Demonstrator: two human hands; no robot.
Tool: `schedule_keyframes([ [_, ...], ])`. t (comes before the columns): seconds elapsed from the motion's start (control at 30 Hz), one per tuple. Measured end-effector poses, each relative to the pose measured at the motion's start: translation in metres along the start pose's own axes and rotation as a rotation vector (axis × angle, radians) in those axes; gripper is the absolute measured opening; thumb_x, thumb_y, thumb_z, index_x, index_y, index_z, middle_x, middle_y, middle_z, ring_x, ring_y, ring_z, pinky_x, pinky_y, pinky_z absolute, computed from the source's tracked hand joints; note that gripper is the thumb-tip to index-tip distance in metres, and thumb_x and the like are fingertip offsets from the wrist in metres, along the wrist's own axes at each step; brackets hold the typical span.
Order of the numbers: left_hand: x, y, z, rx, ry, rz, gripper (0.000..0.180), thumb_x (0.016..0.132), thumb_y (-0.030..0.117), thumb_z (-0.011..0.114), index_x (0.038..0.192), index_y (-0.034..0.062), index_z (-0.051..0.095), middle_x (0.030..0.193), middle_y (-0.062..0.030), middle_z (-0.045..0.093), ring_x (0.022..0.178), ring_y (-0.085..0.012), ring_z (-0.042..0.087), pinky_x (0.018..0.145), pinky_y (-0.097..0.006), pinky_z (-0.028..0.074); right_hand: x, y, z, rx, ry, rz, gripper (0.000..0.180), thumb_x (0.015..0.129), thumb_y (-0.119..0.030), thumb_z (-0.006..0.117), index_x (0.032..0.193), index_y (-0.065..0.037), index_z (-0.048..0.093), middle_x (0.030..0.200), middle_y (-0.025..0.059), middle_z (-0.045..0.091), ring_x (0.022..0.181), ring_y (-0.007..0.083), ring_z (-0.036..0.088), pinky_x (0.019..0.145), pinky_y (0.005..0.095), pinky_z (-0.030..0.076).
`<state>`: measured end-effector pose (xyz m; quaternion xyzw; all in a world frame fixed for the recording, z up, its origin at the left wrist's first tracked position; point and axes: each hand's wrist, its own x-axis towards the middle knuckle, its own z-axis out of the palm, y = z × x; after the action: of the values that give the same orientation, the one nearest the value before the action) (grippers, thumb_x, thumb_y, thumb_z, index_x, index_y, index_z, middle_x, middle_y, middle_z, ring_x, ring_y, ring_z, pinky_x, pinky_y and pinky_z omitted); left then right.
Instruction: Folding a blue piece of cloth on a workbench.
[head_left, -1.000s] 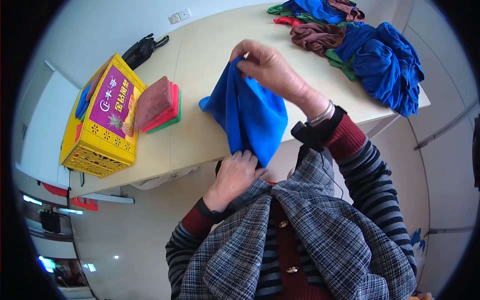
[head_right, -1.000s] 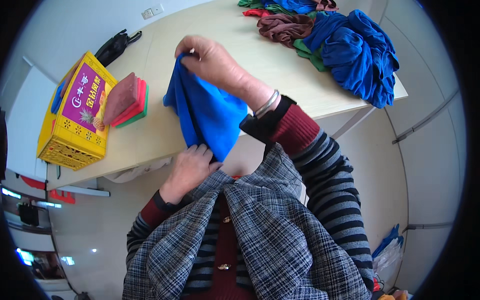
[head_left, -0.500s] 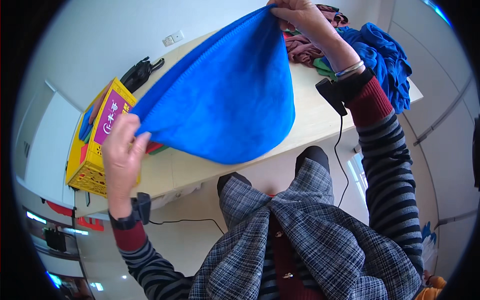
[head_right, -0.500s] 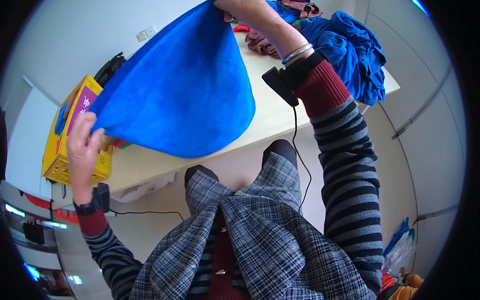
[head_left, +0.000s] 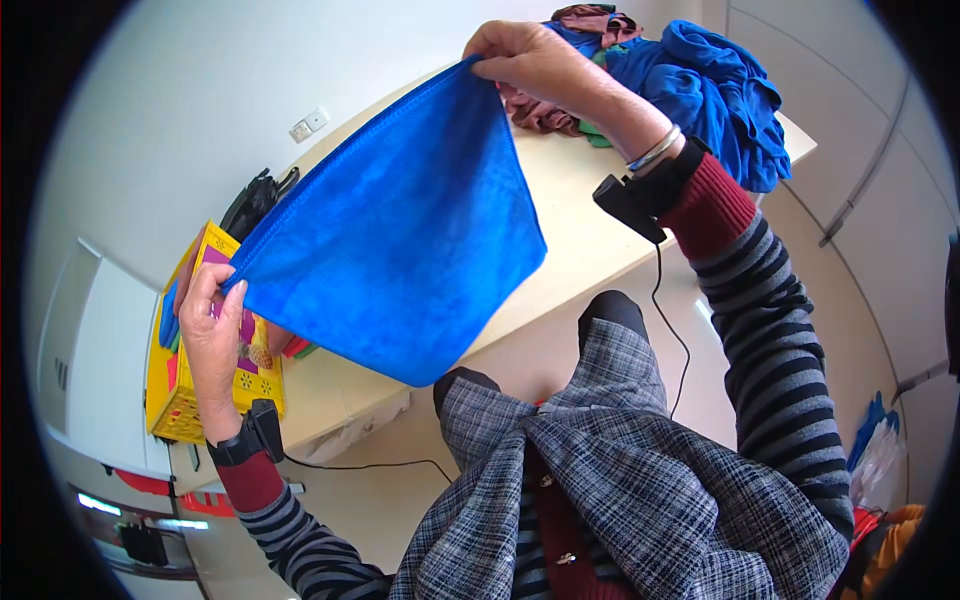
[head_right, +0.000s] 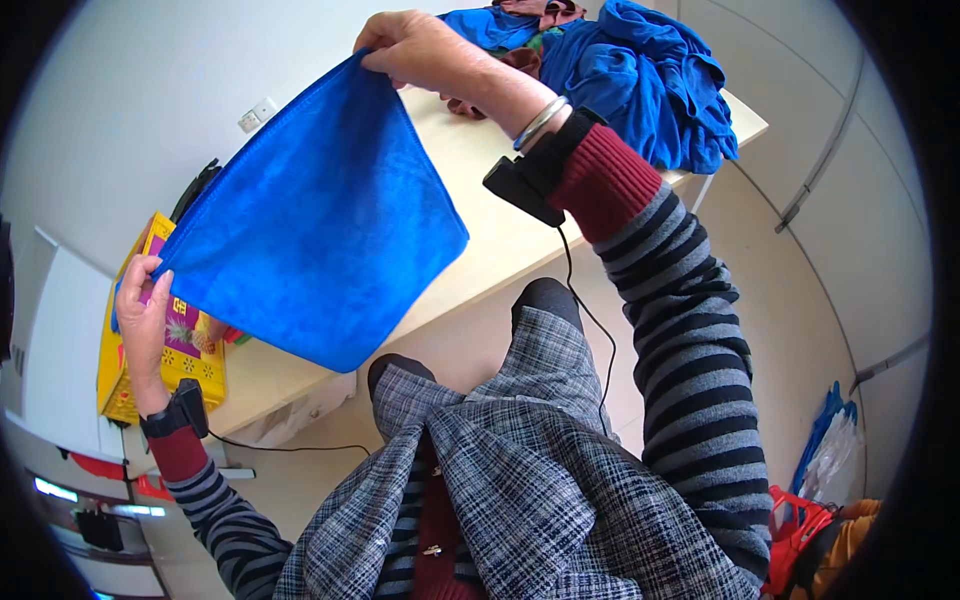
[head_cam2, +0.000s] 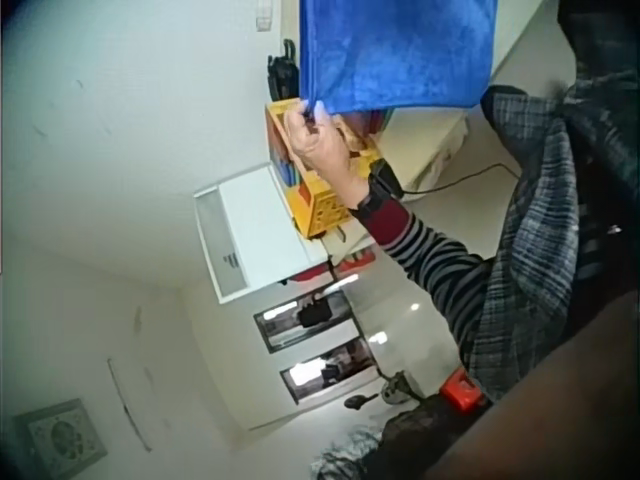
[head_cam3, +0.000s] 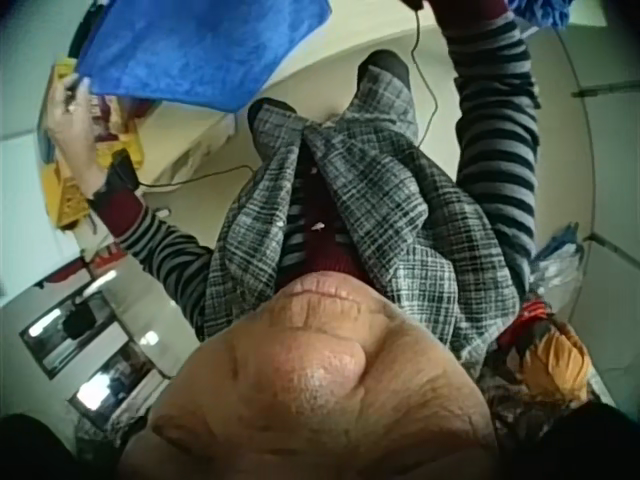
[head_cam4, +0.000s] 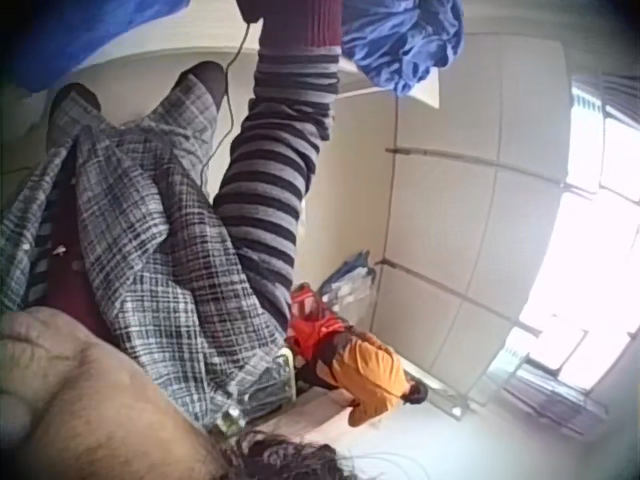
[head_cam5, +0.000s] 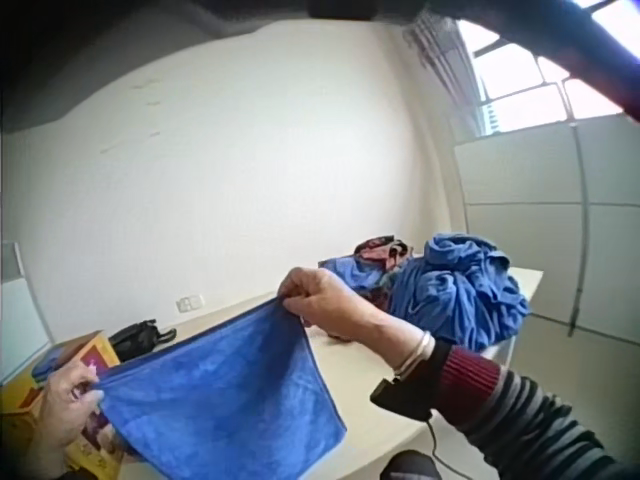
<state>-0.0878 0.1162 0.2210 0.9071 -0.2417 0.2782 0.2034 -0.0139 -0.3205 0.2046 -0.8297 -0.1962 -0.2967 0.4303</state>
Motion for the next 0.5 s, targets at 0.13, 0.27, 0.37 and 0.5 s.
schedule_keyframes([
  [0.13, 0.004, -0.014, 0.008, -0.246, 0.046, -0.067, 0.012, 0.095, 0.001, 0.062, 0.106, 0.0020, 0.057, 0.099, -0.0020, 0.058, 0.093, -0.0115, 0.055, 0.086, -0.025, 0.046, -0.007, -0.008, -0.001, 0.027, 0.015, 0.048, 0.020, 0.100, -0.019, 0.063, 0.114, -0.007, 0.069, 0.096, 0.0083, 0.071, 0.081, 0.0170, 0.069, 0.079, 0.0275, 0.059],
  [0.27, 0.010, -0.010, 0.018, -0.093, 0.127, 0.015, 0.015, 0.090, -0.002, 0.065, 0.103, 0.0005, 0.058, 0.097, -0.0056, 0.058, 0.088, -0.0159, 0.058, 0.077, -0.025, 0.046, -0.010, -0.010, -0.003, 0.041, 0.008, 0.069, 0.021, 0.099, -0.019, 0.062, 0.113, -0.006, 0.069, 0.096, 0.0090, 0.071, 0.081, 0.0176, 0.069, 0.078, 0.0283, 0.059],
  [0.37, 0.015, 0.006, 0.028, 0.147, 0.182, 0.102, 0.015, 0.090, -0.003, 0.063, 0.104, -0.0015, 0.056, 0.098, -0.0097, 0.058, 0.087, -0.0204, 0.058, 0.079, -0.028, 0.047, -0.012, -0.014, -0.003, 0.043, 0.013, 0.075, 0.020, 0.099, -0.018, 0.061, 0.113, -0.006, 0.069, 0.096, 0.0095, 0.071, 0.081, 0.0178, 0.069, 0.076, 0.0285, 0.059],
  [0.5, 0.017, -0.007, 0.032, 0.335, 0.118, 0.146, 0.014, 0.091, -0.003, 0.059, 0.104, -0.0047, 0.054, 0.101, -0.0155, 0.057, 0.085, -0.0263, 0.057, 0.079, -0.033, 0.047, -0.009, -0.018, 0.001, 0.016, -0.006, -0.003, 0.020, 0.097, -0.015, 0.061, 0.112, -0.005, 0.069, 0.095, 0.0098, 0.071, 0.080, 0.0177, 0.068, 0.074, 0.0277, 0.058],
])
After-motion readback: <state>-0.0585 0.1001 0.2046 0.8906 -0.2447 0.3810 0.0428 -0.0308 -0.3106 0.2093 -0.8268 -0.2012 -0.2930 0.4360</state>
